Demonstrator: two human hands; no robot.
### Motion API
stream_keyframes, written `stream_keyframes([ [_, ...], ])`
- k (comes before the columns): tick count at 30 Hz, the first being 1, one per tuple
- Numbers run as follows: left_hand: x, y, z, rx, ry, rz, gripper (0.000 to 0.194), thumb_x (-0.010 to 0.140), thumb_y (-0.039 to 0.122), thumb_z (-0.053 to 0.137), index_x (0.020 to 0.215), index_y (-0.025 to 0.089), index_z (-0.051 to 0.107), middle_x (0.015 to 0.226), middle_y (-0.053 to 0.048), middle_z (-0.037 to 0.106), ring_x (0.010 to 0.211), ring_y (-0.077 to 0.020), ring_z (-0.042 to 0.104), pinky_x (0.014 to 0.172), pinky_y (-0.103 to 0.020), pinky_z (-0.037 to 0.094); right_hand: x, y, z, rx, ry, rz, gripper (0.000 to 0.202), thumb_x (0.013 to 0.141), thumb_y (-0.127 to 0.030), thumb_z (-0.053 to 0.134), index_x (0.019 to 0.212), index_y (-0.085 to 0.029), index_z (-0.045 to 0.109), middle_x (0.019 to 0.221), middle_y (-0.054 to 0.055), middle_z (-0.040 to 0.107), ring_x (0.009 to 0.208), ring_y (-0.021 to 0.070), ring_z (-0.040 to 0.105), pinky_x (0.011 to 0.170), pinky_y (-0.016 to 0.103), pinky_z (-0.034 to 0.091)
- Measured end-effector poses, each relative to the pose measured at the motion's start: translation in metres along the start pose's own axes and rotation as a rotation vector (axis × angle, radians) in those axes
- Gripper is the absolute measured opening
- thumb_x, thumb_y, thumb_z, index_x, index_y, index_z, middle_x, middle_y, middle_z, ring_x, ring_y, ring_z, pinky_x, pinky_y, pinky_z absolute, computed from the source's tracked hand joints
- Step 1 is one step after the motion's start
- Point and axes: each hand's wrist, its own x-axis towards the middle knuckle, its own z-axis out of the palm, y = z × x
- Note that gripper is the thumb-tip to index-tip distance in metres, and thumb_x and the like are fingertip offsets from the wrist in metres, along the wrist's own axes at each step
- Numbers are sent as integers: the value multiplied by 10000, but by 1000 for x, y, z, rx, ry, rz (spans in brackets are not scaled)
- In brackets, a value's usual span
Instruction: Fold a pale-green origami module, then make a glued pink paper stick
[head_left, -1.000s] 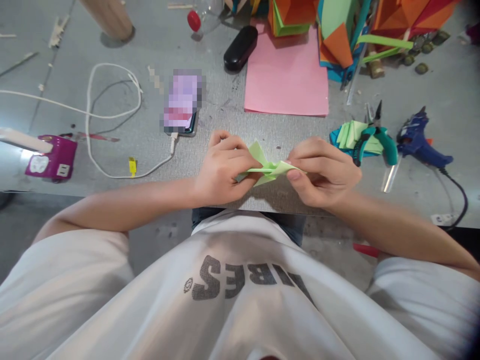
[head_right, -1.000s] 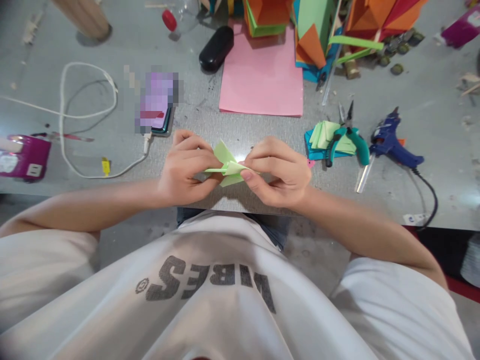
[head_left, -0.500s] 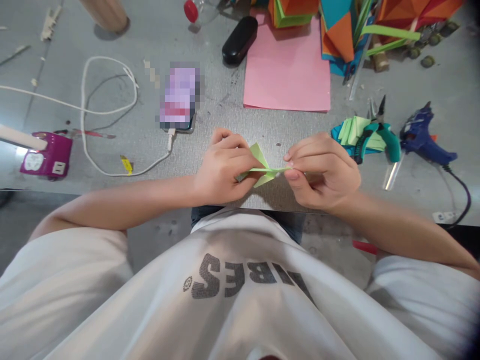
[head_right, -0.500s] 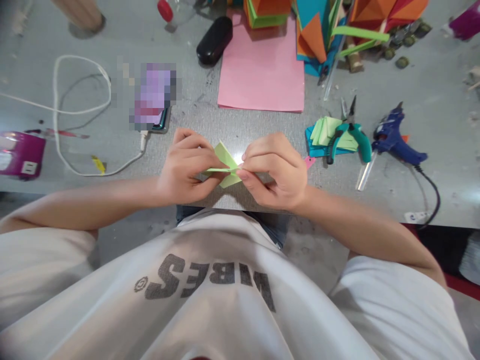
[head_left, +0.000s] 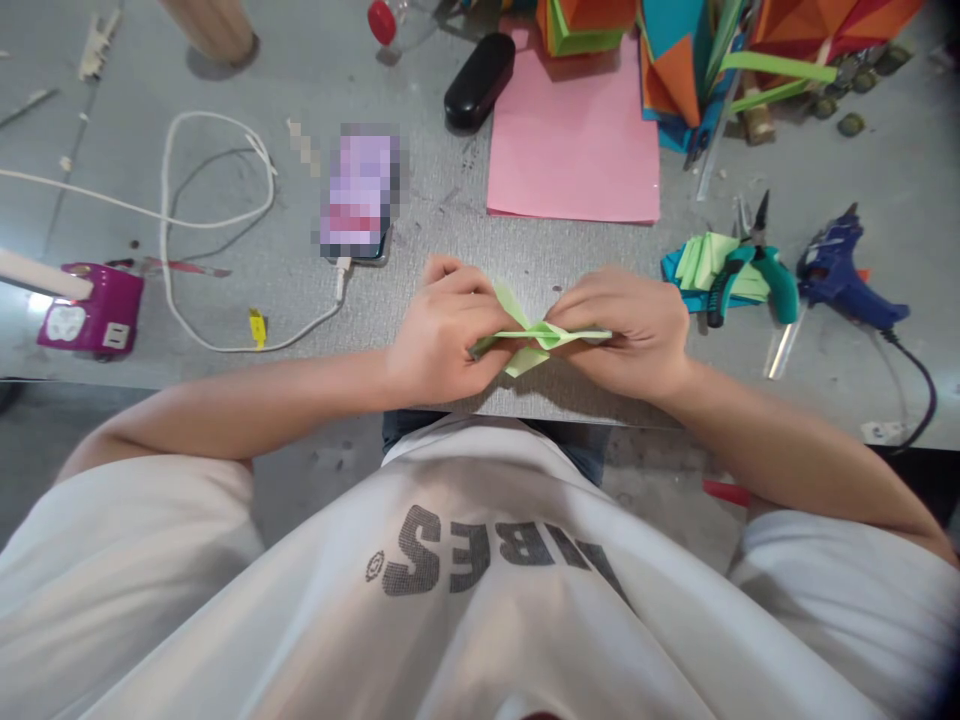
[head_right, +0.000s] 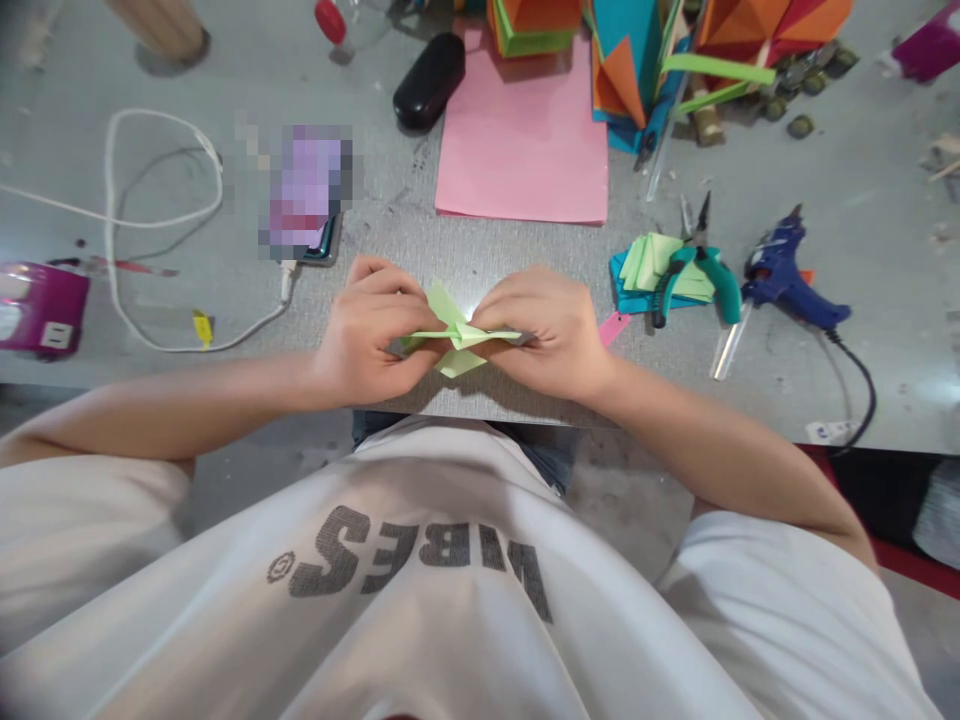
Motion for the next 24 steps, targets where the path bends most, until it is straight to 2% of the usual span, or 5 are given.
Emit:
stream_keyframes([
  [4,1,0,-1,26,-31,-18,151,1005,332,730,890,264,800,719,-18,728,822,-237,691,911,-503,485,-3,4,-2,-50,56,-1,197,1028,-534,885,1013,-338,876,896,0,865,711,182,792,685,357,621],
  [8,1,0,-1,44,-60,-31,192,1002,364,730,853,258,786,720,-25,727,821,-241,690,913,-509,501,-5,6,-4,-106,31,79,298,991,-628,891,935,-336,871,851,6,853,694,200,795,683,384,647],
  [14,0,-2,1,14,-66,-24,277,1042,433,739,828,259,749,745,-22,727,855,-246,690,945,-533,485,-1,-1,-9,-151,44,118,265,1037,-567,848,925,-329,883,898,35,879,769,236,834,712,422,676],
  [18,0,-1,0,34,-81,-23,262,1023,403,732,805,258,741,733,-23,725,851,-245,686,937,-528,491,-2,-3,-10,-138,59,53,211,1039,-532,854,966,-335,883,892,23,871,766,234,831,738,429,690],
  [24,1,2,0,6,-35,-29,180,993,312,703,848,250,788,760,-24,752,822,-224,705,916,-489,506,-8,-2,3,-143,206,5,169,1020,-498,882,974,-337,863,867,6,852,729,218,804,696,404,680],
])
